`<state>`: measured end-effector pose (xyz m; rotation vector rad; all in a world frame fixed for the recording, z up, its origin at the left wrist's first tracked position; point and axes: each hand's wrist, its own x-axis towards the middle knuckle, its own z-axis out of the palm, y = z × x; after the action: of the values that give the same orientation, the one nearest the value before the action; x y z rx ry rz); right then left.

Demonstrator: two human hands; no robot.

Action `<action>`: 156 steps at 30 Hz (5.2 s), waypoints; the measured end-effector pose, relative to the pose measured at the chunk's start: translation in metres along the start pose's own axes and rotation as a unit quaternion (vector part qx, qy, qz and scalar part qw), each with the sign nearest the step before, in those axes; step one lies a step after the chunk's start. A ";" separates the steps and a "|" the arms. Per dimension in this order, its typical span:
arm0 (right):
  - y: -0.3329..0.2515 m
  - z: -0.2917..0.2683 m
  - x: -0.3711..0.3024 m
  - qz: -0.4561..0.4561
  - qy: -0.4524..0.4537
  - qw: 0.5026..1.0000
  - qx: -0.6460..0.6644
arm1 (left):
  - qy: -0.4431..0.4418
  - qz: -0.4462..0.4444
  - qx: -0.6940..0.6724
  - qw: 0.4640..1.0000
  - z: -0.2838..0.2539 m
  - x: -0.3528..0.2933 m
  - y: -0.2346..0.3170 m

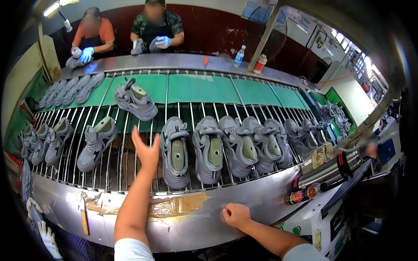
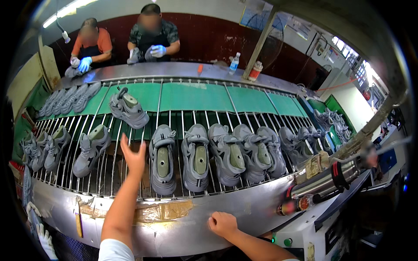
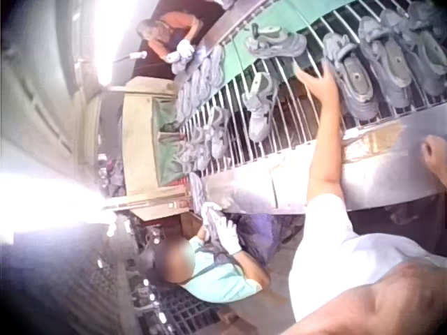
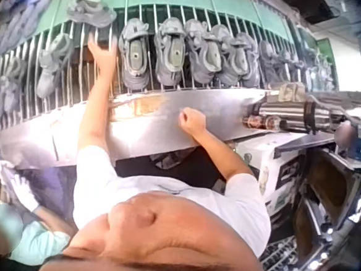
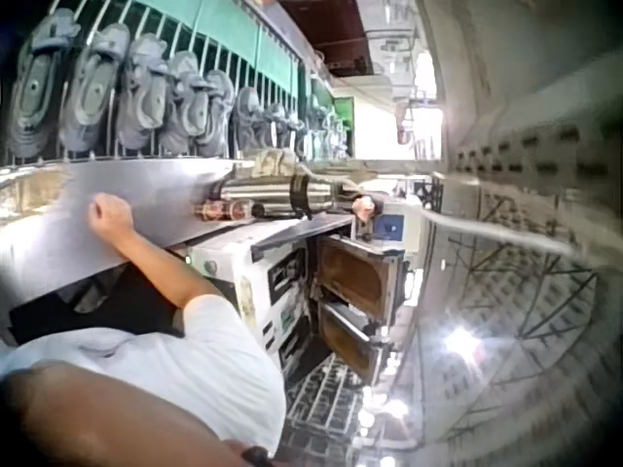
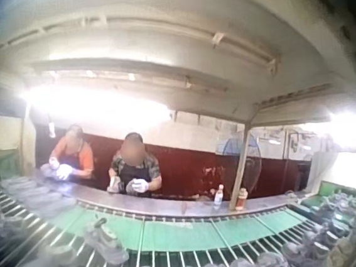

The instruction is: The person takes shoe parts from a moving assembly belt, places them into a molding or heat-pressing machine one by one, presses a button to activate the machine, and then places the processed parts back onto the belt.

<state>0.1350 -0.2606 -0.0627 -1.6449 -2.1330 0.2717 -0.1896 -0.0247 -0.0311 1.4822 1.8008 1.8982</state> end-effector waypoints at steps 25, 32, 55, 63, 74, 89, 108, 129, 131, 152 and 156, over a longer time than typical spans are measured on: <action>-0.002 0.005 0.017 -0.013 0.006 0.999 0.032 | -0.015 -0.261 -0.261 0.929 0.041 0.178 -0.116; -0.011 0.002 0.008 0.006 0.029 0.999 0.043 | -0.033 -0.405 -0.590 0.698 -0.071 0.100 -0.050; -0.065 -0.225 -0.246 0.044 0.262 0.517 0.814 | -0.632 -0.280 -0.476 0.543 -0.157 -0.312 0.317; -0.010 -0.311 -0.458 0.168 0.559 0.557 0.591 | -0.474 -0.311 -0.282 0.774 -0.026 -0.387 0.282; 0.076 -0.507 -0.700 0.571 0.607 0.551 -0.034 | -0.439 -0.366 -0.108 0.813 -0.013 -0.389 0.196; 0.203 -0.525 -0.690 0.821 0.276 0.489 -0.108 | -0.629 -0.409 -0.095 0.654 0.039 -0.371 0.144; -0.047 -0.237 -0.789 0.335 0.871 0.063 0.355 | -0.934 0.172 -0.196 0.242 -0.092 -0.736 0.443; 0.244 -0.392 -0.347 0.509 0.507 0.687 -0.109 | -0.568 0.151 0.314 0.745 -0.051 -0.231 0.181; 0.286 -0.414 -0.348 0.608 0.452 0.627 -0.180 | -0.583 0.119 0.345 0.726 -0.073 -0.229 0.240; 0.376 -0.390 -0.405 0.676 0.391 0.586 -0.216 | -0.568 0.090 0.331 0.748 -0.050 -0.221 0.222; 0.345 -0.391 -0.389 0.568 0.468 0.616 -0.280 | -0.579 0.063 0.404 0.705 -0.052 -0.221 0.249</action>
<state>0.6897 -0.5773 0.0609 -2.4475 -0.1723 -0.8376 0.0117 -0.2782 0.0637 2.2252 1.7351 -0.2239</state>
